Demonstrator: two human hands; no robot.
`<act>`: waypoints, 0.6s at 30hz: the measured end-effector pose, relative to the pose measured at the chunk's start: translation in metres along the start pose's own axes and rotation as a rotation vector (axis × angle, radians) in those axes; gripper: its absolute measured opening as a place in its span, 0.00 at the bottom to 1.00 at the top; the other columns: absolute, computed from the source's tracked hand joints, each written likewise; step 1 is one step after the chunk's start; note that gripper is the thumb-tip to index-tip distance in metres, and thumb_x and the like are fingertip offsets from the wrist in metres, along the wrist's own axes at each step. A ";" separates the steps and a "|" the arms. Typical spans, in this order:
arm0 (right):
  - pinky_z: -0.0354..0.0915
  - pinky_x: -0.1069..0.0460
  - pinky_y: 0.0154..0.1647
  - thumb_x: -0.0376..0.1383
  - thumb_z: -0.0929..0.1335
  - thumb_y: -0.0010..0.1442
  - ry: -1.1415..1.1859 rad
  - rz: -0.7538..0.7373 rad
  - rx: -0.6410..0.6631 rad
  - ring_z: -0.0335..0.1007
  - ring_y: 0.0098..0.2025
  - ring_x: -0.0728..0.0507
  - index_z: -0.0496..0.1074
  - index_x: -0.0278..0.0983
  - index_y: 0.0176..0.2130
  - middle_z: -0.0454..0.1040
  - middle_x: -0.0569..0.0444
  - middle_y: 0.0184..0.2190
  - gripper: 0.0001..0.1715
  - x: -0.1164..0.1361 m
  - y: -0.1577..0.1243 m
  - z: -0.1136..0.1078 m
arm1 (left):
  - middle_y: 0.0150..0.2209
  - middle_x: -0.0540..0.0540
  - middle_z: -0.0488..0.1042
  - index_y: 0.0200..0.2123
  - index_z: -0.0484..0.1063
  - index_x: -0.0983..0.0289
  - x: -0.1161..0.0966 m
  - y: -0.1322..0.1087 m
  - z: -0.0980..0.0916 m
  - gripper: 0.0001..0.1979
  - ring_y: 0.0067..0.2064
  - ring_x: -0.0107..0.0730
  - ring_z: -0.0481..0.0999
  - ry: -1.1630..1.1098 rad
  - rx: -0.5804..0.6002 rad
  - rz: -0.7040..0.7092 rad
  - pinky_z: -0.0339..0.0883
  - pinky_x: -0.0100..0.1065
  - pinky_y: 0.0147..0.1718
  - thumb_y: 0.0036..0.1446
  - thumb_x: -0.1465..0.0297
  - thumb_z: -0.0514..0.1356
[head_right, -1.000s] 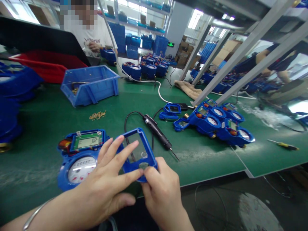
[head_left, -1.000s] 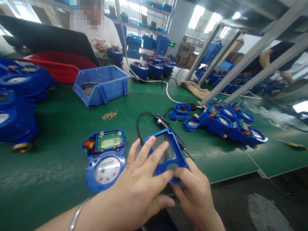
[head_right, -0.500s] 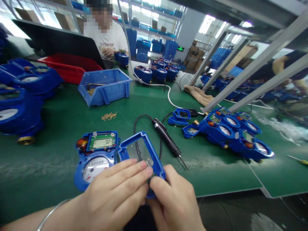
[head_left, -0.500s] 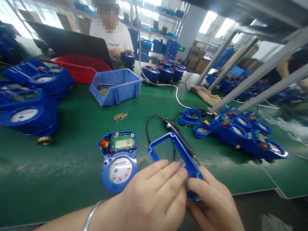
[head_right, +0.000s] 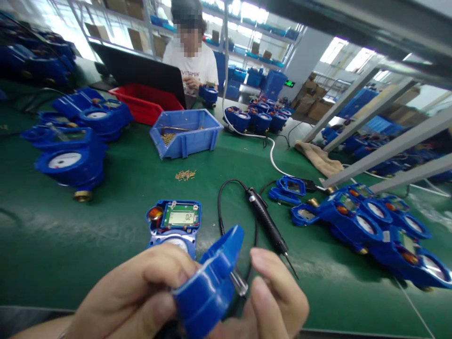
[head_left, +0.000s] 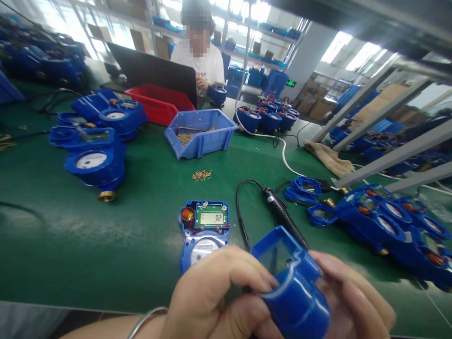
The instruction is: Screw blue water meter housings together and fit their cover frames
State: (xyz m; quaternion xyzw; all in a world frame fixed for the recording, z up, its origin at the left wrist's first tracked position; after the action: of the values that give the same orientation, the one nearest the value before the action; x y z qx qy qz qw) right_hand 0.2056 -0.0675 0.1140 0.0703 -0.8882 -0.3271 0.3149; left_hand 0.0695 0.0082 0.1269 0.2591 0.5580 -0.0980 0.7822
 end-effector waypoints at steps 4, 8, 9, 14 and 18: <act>0.64 0.35 0.50 0.30 0.71 0.49 -0.018 -0.109 0.028 0.59 0.55 0.33 0.47 0.46 0.62 0.57 0.45 0.57 0.49 0.006 0.023 0.022 | 0.26 0.50 0.73 0.28 0.74 0.63 0.025 -0.001 -0.010 0.07 0.28 0.24 0.71 -0.448 -0.144 -0.320 0.67 0.24 0.29 0.53 0.65 0.62; 0.66 0.38 0.51 0.29 0.69 0.50 0.053 -0.042 0.091 0.62 0.54 0.35 0.45 0.41 0.62 0.60 0.42 0.54 0.47 -0.006 0.037 0.044 | 0.27 0.50 0.73 0.29 0.75 0.62 0.033 0.000 -0.034 0.04 0.29 0.24 0.71 -0.353 -0.261 -0.289 0.67 0.23 0.29 0.51 0.68 0.64; 0.64 0.38 0.52 0.30 0.69 0.50 0.051 -0.024 0.116 0.61 0.55 0.35 0.46 0.39 0.61 0.60 0.41 0.54 0.45 -0.010 0.041 0.049 | 0.30 0.50 0.73 0.31 0.75 0.61 0.032 0.001 -0.048 0.02 0.32 0.25 0.72 -0.239 -0.333 -0.197 0.68 0.23 0.31 0.52 0.69 0.63; 0.61 0.41 0.56 0.32 0.69 0.48 0.002 -0.090 0.352 0.58 0.55 0.37 0.55 0.32 0.56 0.61 0.41 0.51 0.37 -0.018 0.071 0.074 | 0.46 0.52 0.68 0.42 0.71 0.58 0.056 0.003 -0.115 0.14 0.51 0.35 0.67 0.222 -0.696 0.035 0.59 0.37 0.54 0.50 0.69 0.63; 0.61 0.45 0.55 0.31 0.68 0.49 0.106 -0.124 0.552 0.58 0.55 0.40 0.57 0.34 0.55 0.61 0.43 0.52 0.35 -0.016 0.087 0.096 | 0.47 0.57 0.72 0.45 0.70 0.64 0.114 0.014 -0.127 0.19 0.48 0.40 0.71 -0.055 -0.549 -0.397 0.61 0.40 0.49 0.52 0.61 0.60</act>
State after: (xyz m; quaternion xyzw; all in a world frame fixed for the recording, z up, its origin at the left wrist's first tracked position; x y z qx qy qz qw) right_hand 0.1673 0.0569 0.1032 0.2246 -0.9199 -0.0876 0.3092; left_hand 0.0116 0.1009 -0.0056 -0.0776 0.5819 -0.1012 0.8032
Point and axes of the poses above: each hand's wrist, its own y-axis towards the middle knuckle, its own z-axis out of the palm, x = y × z, the point moved 6 cm from there along y, towards the middle knuckle
